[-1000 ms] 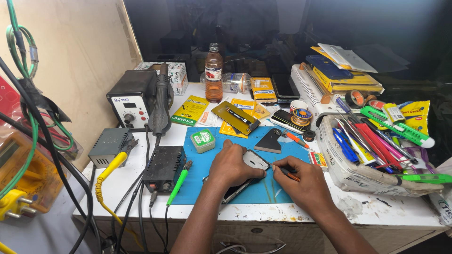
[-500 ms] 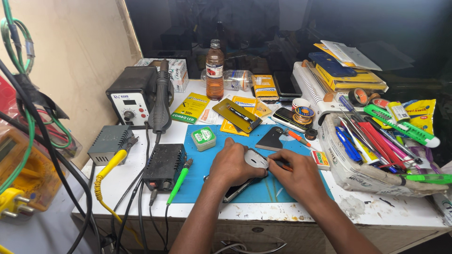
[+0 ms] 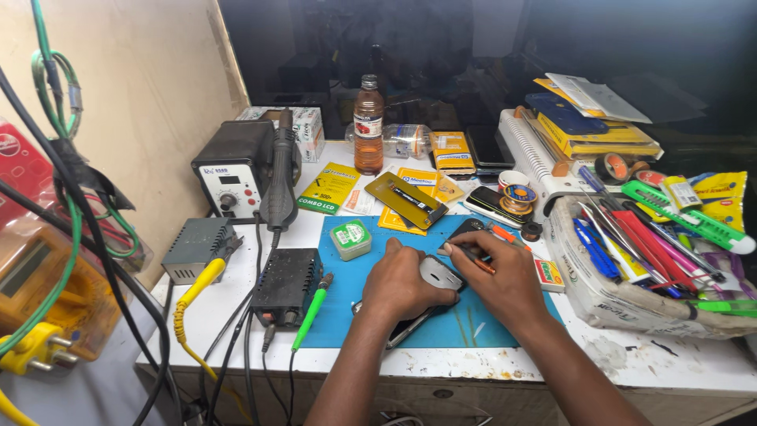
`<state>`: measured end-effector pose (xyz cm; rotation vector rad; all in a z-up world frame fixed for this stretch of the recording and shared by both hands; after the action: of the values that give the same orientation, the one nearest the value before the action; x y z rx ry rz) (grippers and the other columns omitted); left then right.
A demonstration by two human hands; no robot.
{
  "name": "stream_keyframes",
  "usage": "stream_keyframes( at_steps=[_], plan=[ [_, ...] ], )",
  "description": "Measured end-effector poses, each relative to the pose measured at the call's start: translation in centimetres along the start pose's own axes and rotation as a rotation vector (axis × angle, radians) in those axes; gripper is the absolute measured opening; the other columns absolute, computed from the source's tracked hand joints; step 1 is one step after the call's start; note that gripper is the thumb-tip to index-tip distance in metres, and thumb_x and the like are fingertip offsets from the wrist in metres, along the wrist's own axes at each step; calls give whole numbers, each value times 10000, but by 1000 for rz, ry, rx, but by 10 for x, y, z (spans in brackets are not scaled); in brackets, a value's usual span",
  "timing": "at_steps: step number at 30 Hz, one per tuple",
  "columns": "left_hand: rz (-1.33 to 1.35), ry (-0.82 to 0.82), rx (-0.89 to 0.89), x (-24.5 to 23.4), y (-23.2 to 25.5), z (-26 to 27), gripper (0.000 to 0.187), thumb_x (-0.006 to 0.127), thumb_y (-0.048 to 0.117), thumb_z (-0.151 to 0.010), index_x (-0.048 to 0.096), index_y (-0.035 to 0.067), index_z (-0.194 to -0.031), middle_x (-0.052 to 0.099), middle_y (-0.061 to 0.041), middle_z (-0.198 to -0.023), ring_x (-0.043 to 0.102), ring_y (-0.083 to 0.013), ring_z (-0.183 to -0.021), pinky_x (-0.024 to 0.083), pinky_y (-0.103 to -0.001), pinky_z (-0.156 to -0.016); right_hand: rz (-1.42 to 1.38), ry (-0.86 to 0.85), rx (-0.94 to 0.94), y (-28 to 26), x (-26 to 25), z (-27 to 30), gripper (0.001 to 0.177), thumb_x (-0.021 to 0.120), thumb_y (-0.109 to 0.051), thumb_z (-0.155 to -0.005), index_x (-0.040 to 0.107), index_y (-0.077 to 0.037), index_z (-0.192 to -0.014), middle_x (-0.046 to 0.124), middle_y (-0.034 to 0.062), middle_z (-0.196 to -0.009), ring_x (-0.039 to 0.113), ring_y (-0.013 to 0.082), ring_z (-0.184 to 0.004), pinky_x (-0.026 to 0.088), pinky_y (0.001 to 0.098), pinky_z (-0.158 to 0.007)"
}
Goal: The person uses a small metal tool to pry and separate the screen assembly from the frame of a white smartphone. They then use a small brush to clean the edges of the device and inspect the separated components by hand.
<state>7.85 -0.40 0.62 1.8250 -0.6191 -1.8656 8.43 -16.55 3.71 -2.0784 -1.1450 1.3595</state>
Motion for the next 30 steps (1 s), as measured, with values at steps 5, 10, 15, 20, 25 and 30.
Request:
stream_keyframes(
  at_steps=[5, 10, 15, 20, 25, 30],
  plan=[
    [-14, 34, 12, 0, -1, -3, 867, 952, 468, -529, 698, 24, -1229, 556, -169, -1298, 660, -312, -1126, 547, -421, -948, 218, -35, -93, -1, -19, 8, 346, 765, -280, -858, 739, -128, -1168, 724, 102, -979, 702, 233, -888, 560, 363, -812],
    [-42, 18, 6, 0, 0, -4, 869, 934, 488, -544, 696, 21, -1237, 568, -169, -1275, 640, -304, -1147, 533, -409, -975, 245, 104, -339, -24, -71, 27, 400, 766, -294, -863, 714, -104, -1212, 709, 126, -1125, 680, 269, -1048, 530, 391, -879],
    [-73, 13, 4, 1, 0, -4, 883, 925, 497, -552, 682, 14, -1250, 568, -168, -1250, 625, -297, -1154, 522, -396, -992, 326, 224, 31, 16, -178, 7, 318, 665, -295, -942, 755, -166, -1219, 770, 115, -1090, 726, 247, -803, 570, 385, -725],
    [-85, 31, 18, 0, 2, -3, 890, 927, 497, -559, 676, 8, -1259, 571, -169, -1240, 631, -293, -1147, 524, -381, -995, 614, 107, 394, 65, -249, -10, 316, 642, -242, -1014, 731, -121, -1292, 799, 193, -952, 728, 298, -766, 587, 407, -747],
    [-94, 0, -20, 1, 2, -3, 906, 927, 494, -562, 660, 34, -1295, 575, -144, -1234, 648, -277, -1134, 532, -382, -988, 730, -182, 434, 93, -253, -20, 276, 685, -283, -955, 762, -135, -1175, 798, 105, -975, 761, 229, -886, 594, 370, -861],
    [-86, 6, -27, -1, 3, -1, 898, 931, 496, -563, 667, 64, -1304, 578, -131, -1226, 647, -267, -1131, 530, -386, -988, 653, -320, 383, 79, -220, -13, 367, 792, -360, -847, 772, -120, -1124, 833, 72, -943, 758, 194, -912, 610, 342, -862]
  ],
)
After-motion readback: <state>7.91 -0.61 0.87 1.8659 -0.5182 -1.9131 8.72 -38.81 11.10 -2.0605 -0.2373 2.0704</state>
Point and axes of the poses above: each hand's wrist, its own z-axis away from the middle knuckle, its own x-axis out of the palm, y = z × x, the point moved 9 cm from there along -z, towards the middle knuckle
